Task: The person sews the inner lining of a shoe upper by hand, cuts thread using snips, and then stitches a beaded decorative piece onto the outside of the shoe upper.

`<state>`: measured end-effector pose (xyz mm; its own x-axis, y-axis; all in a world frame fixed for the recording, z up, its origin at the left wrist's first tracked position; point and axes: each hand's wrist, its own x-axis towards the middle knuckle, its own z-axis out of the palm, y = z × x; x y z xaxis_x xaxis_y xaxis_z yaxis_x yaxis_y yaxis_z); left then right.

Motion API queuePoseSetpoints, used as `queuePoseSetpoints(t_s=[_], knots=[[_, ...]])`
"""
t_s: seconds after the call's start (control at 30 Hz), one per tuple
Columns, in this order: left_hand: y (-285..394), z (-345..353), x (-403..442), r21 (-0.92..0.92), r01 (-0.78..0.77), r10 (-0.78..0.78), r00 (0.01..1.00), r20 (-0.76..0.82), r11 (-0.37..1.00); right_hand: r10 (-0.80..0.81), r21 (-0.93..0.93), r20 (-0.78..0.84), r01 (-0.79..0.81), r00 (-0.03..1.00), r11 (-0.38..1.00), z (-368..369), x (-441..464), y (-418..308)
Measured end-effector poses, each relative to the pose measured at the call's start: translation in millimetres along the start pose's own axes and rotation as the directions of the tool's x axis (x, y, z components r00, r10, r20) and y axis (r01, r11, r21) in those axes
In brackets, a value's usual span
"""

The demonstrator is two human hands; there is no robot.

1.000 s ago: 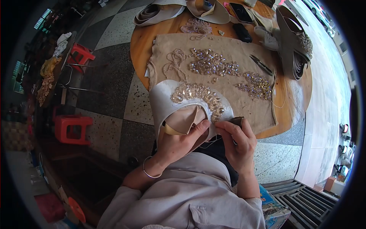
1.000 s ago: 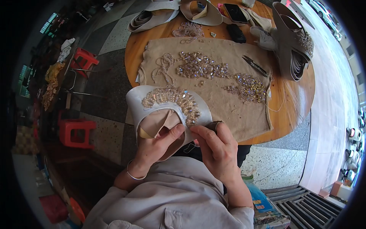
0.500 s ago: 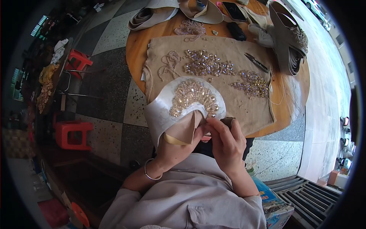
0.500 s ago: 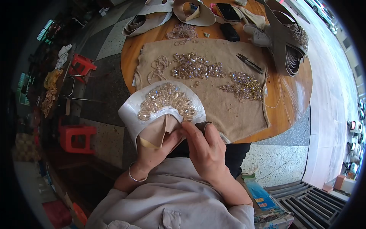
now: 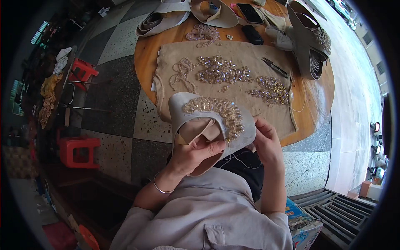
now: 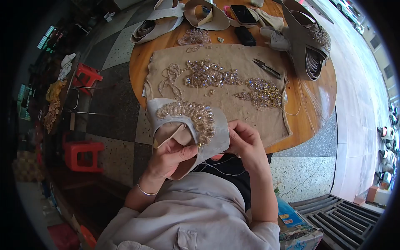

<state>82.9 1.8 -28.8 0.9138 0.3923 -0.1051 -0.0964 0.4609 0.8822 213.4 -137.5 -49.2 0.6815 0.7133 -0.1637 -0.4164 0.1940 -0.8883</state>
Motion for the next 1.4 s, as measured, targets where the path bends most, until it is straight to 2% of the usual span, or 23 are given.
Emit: queuePoseSetpoints(t_s=[0.03,0.07,0.23,0.37,0.43,0.67,0.73,0.77,0.83,0.87,0.9,0.93,0.97,1.0,1.07,1.17,1.2,1.23,1.27,1.3,1.33,1.37,1.4], knots=[[3,1,2,-0.040,0.030,-0.029,0.999,0.043,0.999,0.138,0.044,0.142,-0.146,0.980,0.988,-1,0,2],[2,0,3,-0.063,0.048,-0.045,0.998,0.051,0.997,0.157,0.158,0.186,-0.187,0.970,0.970,-9,0,21],[6,-3,0,-0.079,0.125,-0.120,0.991,0.063,0.989,0.260,0.241,0.175,-0.297,0.950,0.924,3,-1,17],[1,-8,1,0.064,0.047,-0.053,0.993,0.104,0.997,0.372,0.369,0.169,-0.409,0.913,0.835,11,-3,12],[0,-7,1,0.094,-0.005,-0.005,0.994,0.105,0.996,0.360,0.419,0.234,-0.428,0.903,0.801,6,-4,15],[3,2,0,-0.034,0.113,-0.111,0.991,0.069,0.993,0.317,0.463,0.289,-0.421,0.903,0.780,-2,-7,23],[1,1,-1,-0.023,0.107,-0.106,0.993,0.045,0.994,0.282,0.513,0.228,-0.361,0.932,0.779,5,-7,25],[2,-1,0,0.101,0.037,-0.048,0.993,0.109,0.994,0.267,0.537,0.193,-0.329,0.944,0.777,7,-8,25],[8,-7,2,0.324,-0.124,0.038,0.965,0.258,0.938,0.366,0.646,0.021,-0.292,0.930,0.705,7,-2,17],[10,-2,0,0.273,-0.143,0.084,0.972,0.218,0.951,0.416,0.694,-0.057,-0.264,0.908,0.670,6,1,13],[12,5,-3,0.223,-0.173,0.137,0.976,0.170,0.959,0.234,0.787,0.138,-0.250,0.962,0.563,-16,7,26],[15,8,-5,0.176,-0.212,0.195,0.975,0.111,0.961,0.017,0.854,0.305,-0.281,0.952,0.438,-44,15,37],[17,1,-7,0.218,-0.147,0.142,0.989,0.040,0.965,0.099,0.913,0.175,-0.199,0.980,0.357,-43,7,5],[19,-8,-11,0.253,-0.079,0.090,0.995,-0.035,0.964,-0.017,0.927,0.255,-0.239,0.967,0.290,-62,1,-10],[29,-11,-13,0.084,-0.059,0.065,0.995,-0.072,0.995,-0.128,0.978,0.087,-0.060,0.988,0.202,-98,-22,-40],[37,-21,-16,-0.084,-0.043,0.025,0.979,-0.204,0.996,-0.187,0.941,-0.142,0.191,0.972,0.279,-179,-46,-85],[41,-23,-19,-0.038,-0.005,-0.005,0.966,-0.260,0.999,-0.206,0.888,-0.298,0.350,0.932,0.299,-211,-54,-92],[44,-33,-20,-0.054,-0.028,0.015,0.975,-0.223,0.998,-0.228,0.808,-0.445,0.498,0.866,0.315,-253,-66,-100],[46,-46,-20,-0.070,-0.052,0.038,0.982,-0.183,0.996,-0.294,0.754,-0.504,0.580,0.812,0.308,-321,-83,-100],[47,-54,-21,-0.086,-0.073,0.060,0.988,-0.143,0.994,-0.359,0.695,-0.558,0.657,0.749,0.292,-376,-99,-94],[53,-43,-23,-0.053,-0.018,0.003,0.964,-0.265,0.998,-0.352,0.696,-0.544,0.644,0.761,0.318,-389,-110,-93],[50,-41,-21,-0.037,-0.060,0.050,0.970,-0.238,0.997,-0.346,0.694,-0.533,0.633,0.772,0.342,-399,-118,-92],[46,-42,-19,-0.019,-0.101,0.095,0.974,-0.207,0.995,-0.440,0.654,-0.477,0.642,0.761,0.401,-401,-117,-85]])
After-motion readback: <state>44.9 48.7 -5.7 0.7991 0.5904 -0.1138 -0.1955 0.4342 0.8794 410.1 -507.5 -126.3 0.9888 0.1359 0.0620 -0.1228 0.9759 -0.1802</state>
